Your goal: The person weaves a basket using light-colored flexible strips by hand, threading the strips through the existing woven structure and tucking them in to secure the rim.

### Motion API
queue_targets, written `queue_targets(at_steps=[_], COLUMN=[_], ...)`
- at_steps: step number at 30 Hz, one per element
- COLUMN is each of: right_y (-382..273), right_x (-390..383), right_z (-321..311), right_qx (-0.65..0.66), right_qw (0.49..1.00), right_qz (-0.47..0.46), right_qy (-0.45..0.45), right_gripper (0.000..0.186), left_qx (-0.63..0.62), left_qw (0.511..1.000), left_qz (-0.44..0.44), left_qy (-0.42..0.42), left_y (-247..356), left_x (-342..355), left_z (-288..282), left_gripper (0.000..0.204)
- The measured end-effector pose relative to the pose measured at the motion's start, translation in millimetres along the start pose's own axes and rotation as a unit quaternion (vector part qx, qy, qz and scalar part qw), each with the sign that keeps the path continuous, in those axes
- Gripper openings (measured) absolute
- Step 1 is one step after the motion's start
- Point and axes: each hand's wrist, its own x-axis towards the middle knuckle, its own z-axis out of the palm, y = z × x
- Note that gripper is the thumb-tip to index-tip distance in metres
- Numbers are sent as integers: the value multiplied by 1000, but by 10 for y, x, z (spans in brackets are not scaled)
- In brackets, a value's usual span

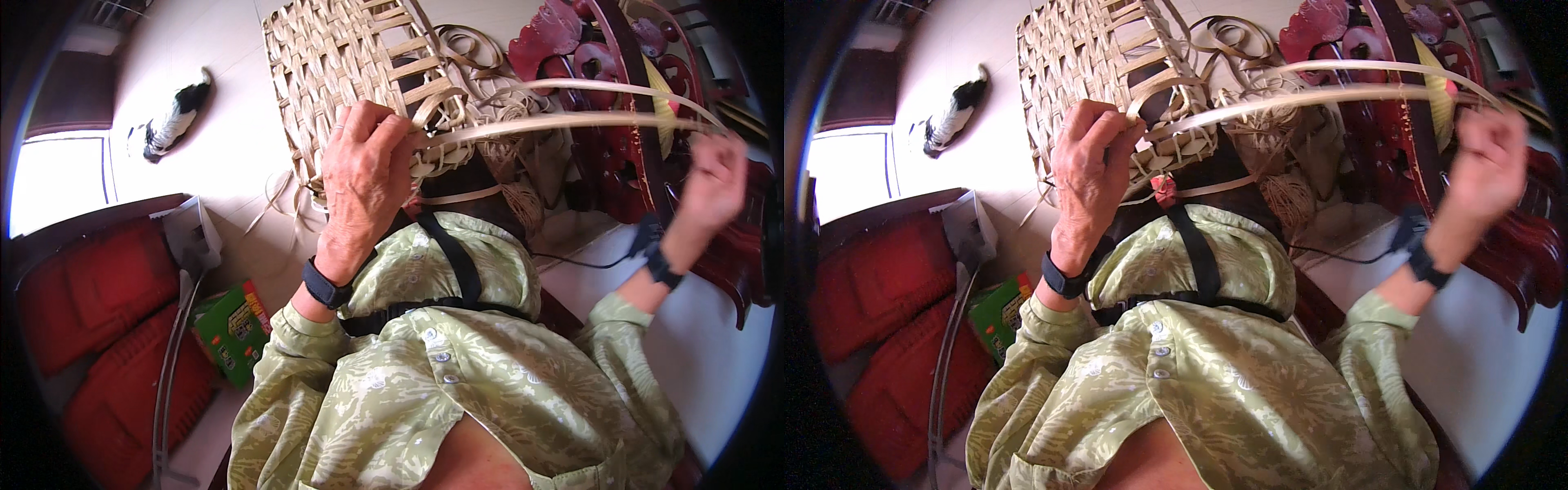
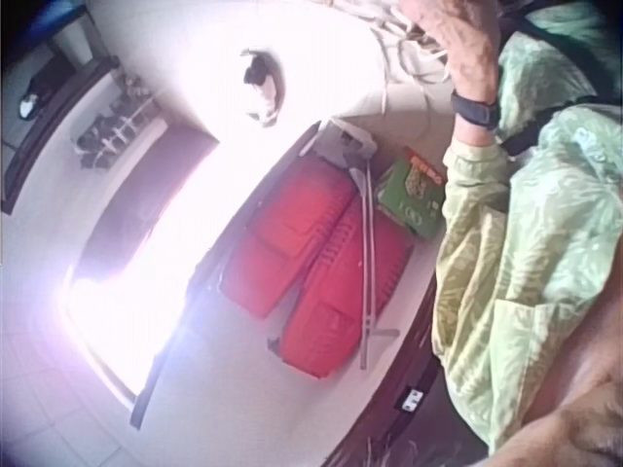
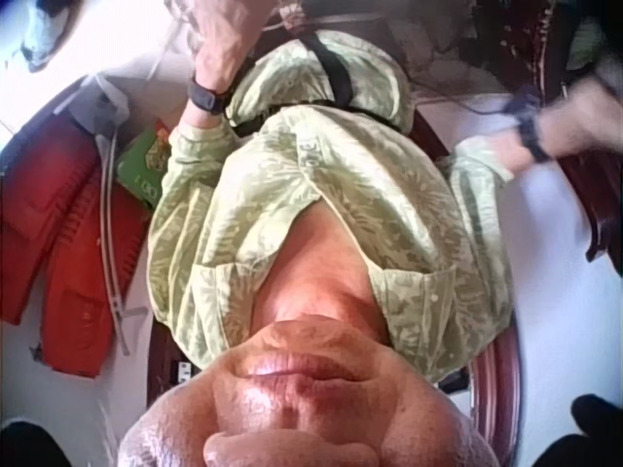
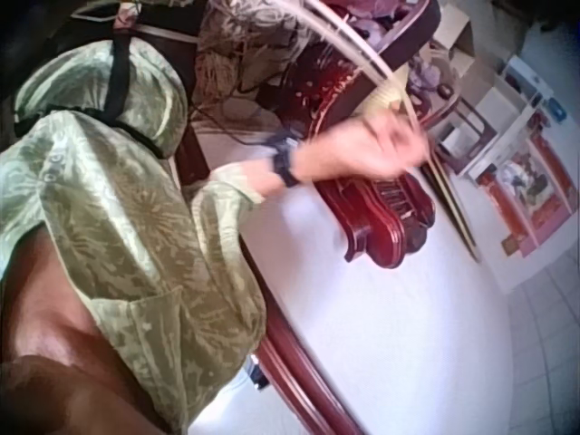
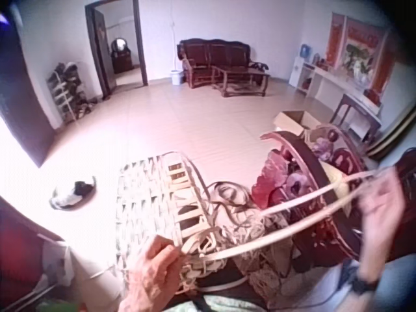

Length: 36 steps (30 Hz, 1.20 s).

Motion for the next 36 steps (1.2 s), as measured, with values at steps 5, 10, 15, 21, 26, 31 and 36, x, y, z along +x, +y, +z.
queue_targets(at_steps=[5, 10, 15, 21, 26, 31, 36], right_y=[-136, 408, 662, 830, 773, -98, -310], right_x=[308, -707, -1390, -1710, -1698, -162, 223], right_z=[-763, 1156, 2028, 1897, 1955, 241, -1294], right_qx=[-569, -290, -306, -90, 27, 162, -364], right_qw=[773, 953, 903, 883, 889, 983, 885], right_qz=[104, 65, 20, 250, 336, 70, 187], right_qy=[260, -50, -300, -386, -310, -39, 220], right_gripper=[37, 24, 34, 38, 18, 23, 28], left_qx=[-5, 11, -6, 6, -10, -15, -20], left_qw=[1000, 1000, 1000, 1000, 1000, 1000, 1000], left_qz=[9, 12, -9, 17, 18, 2, 10], left_qy=[1, -6, -6, 15, 2, 4, 7], left_y=[14, 4, 26, 13, 4, -43, -36], left_x=[35, 11, 16, 32, 37, -14, 27], left_z=[23, 20, 4, 21, 35, -8, 41], left_gripper=[8, 7, 7, 6, 7, 5, 5])
